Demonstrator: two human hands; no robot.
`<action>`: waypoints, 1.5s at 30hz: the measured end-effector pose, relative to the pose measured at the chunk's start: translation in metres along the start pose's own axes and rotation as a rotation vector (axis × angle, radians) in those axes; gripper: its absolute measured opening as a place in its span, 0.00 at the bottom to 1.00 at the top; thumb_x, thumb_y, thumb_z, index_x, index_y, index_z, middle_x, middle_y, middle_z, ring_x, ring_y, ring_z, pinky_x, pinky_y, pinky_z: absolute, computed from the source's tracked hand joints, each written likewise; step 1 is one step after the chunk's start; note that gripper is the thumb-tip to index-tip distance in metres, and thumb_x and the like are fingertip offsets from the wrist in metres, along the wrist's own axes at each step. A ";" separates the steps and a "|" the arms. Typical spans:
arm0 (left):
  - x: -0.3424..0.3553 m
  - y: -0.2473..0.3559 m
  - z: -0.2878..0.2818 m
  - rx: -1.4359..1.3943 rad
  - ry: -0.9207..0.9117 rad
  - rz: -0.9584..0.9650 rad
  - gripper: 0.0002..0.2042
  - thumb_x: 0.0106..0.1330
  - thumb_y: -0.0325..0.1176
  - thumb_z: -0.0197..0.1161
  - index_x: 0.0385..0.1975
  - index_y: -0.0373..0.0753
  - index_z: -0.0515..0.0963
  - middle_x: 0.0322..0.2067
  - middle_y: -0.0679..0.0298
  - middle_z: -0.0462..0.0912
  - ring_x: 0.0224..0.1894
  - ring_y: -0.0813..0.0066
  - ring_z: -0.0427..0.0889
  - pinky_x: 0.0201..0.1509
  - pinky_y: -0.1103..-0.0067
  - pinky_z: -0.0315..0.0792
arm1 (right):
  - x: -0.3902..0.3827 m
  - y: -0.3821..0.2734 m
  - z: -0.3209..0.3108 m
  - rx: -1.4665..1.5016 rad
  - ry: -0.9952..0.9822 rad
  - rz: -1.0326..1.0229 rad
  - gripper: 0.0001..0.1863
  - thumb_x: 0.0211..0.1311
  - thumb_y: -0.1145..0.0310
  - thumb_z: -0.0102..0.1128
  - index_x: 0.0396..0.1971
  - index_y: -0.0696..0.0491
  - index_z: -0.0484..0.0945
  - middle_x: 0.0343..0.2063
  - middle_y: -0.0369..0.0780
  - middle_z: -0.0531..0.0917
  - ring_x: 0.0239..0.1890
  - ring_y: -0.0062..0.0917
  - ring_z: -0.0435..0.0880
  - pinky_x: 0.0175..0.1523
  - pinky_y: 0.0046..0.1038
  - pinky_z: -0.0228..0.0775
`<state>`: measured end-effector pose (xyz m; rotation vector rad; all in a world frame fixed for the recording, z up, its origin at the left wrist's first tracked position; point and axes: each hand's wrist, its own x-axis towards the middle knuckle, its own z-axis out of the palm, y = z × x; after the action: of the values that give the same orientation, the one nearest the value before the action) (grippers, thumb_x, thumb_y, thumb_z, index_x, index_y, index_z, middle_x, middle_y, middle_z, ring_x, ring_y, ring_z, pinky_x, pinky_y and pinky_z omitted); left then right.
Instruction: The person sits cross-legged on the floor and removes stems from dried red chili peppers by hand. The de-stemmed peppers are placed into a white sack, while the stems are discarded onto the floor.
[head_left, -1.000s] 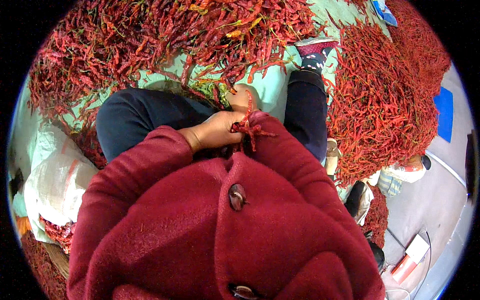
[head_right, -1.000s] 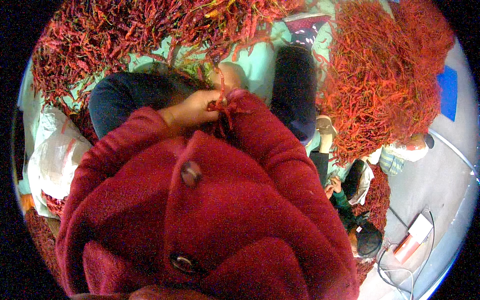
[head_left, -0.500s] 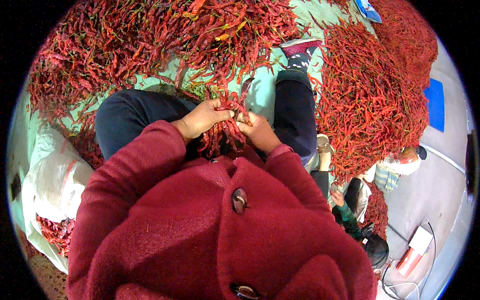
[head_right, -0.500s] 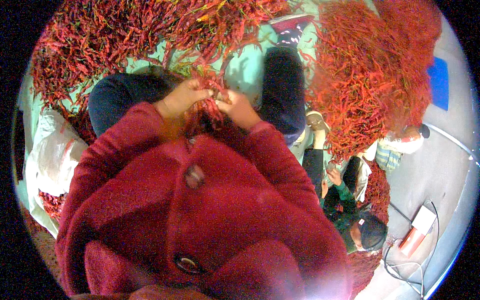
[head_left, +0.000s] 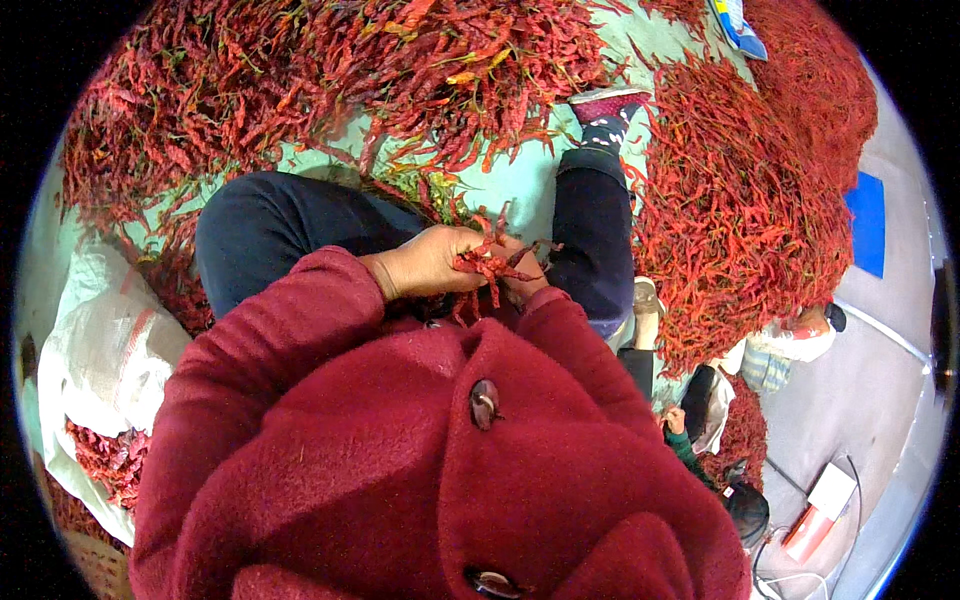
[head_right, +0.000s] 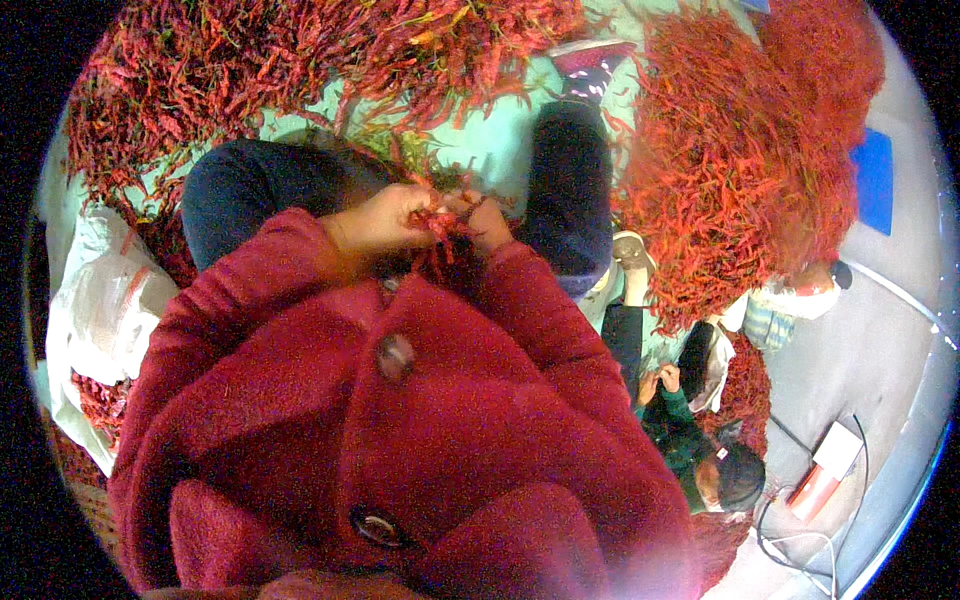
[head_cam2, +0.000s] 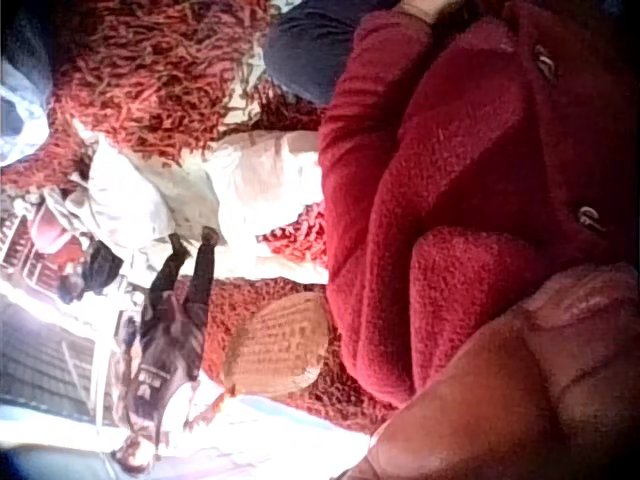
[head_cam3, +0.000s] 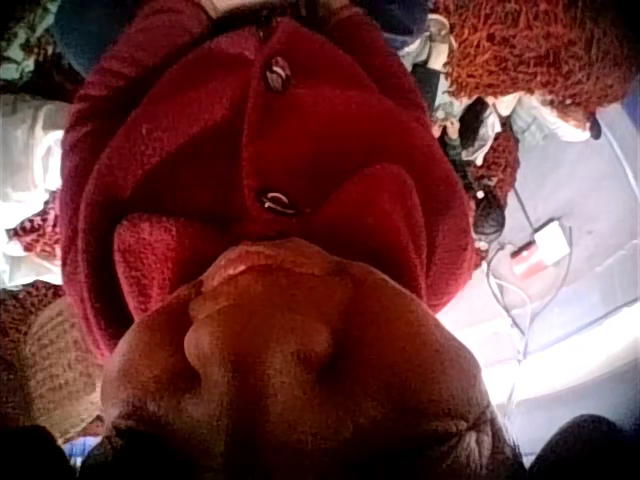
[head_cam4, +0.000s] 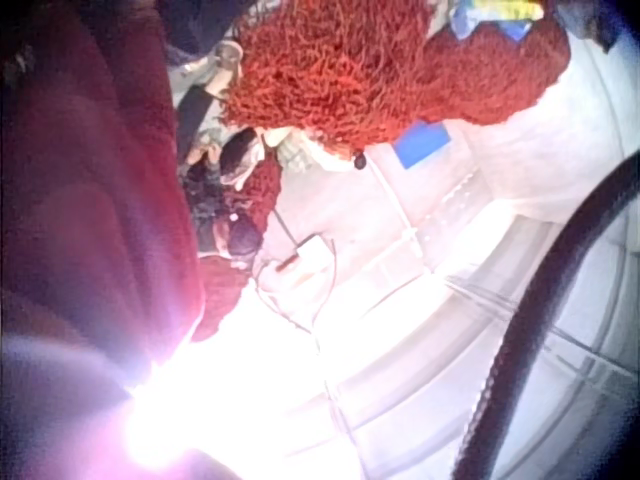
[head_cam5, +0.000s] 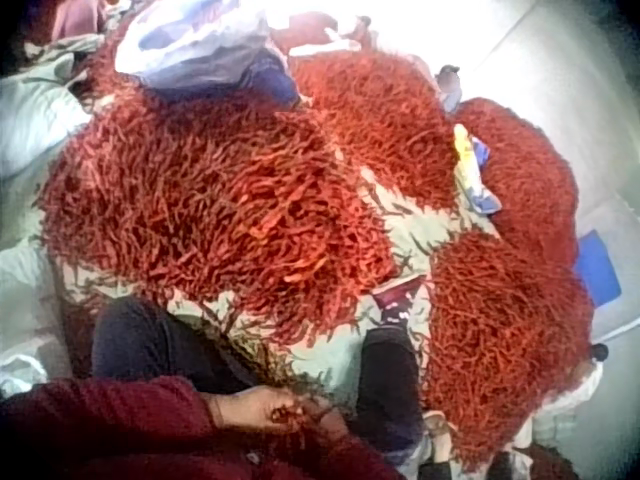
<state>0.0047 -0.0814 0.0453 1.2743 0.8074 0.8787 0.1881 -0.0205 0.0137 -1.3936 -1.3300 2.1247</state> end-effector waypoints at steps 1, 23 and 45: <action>0.001 -0.002 0.000 -0.090 0.027 -0.001 0.10 0.56 0.27 0.59 0.38 0.37 0.73 0.33 0.68 0.76 0.37 0.82 0.72 0.42 0.80 0.69 | 0.006 0.000 -0.001 -0.079 0.017 -0.018 0.09 0.53 0.67 0.56 0.31 0.57 0.76 0.28 0.37 0.79 0.31 0.22 0.77 0.37 0.27 0.69; 0.013 -0.011 -0.017 -0.566 0.614 -0.072 0.09 0.59 0.32 0.55 0.36 0.37 0.76 0.29 0.68 0.79 0.30 0.81 0.75 0.34 0.82 0.70 | 0.054 -0.034 -0.003 -0.242 -0.064 -0.069 0.11 0.56 0.70 0.55 0.38 0.57 0.74 0.27 0.34 0.77 0.28 0.20 0.75 0.36 0.22 0.69; 0.006 -0.006 -0.018 -0.318 0.387 -0.158 0.12 0.58 0.35 0.59 0.39 0.36 0.76 0.36 0.67 0.79 0.36 0.82 0.73 0.41 0.80 0.69 | -0.007 -0.063 0.014 -0.202 0.047 -0.049 0.10 0.55 0.68 0.56 0.36 0.55 0.75 0.22 0.30 0.74 0.23 0.11 0.69 0.28 0.16 0.61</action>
<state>-0.0083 -0.0683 0.0373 0.7603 1.0099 1.0924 0.1645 0.0014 0.0702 -1.4599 -1.5793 1.9592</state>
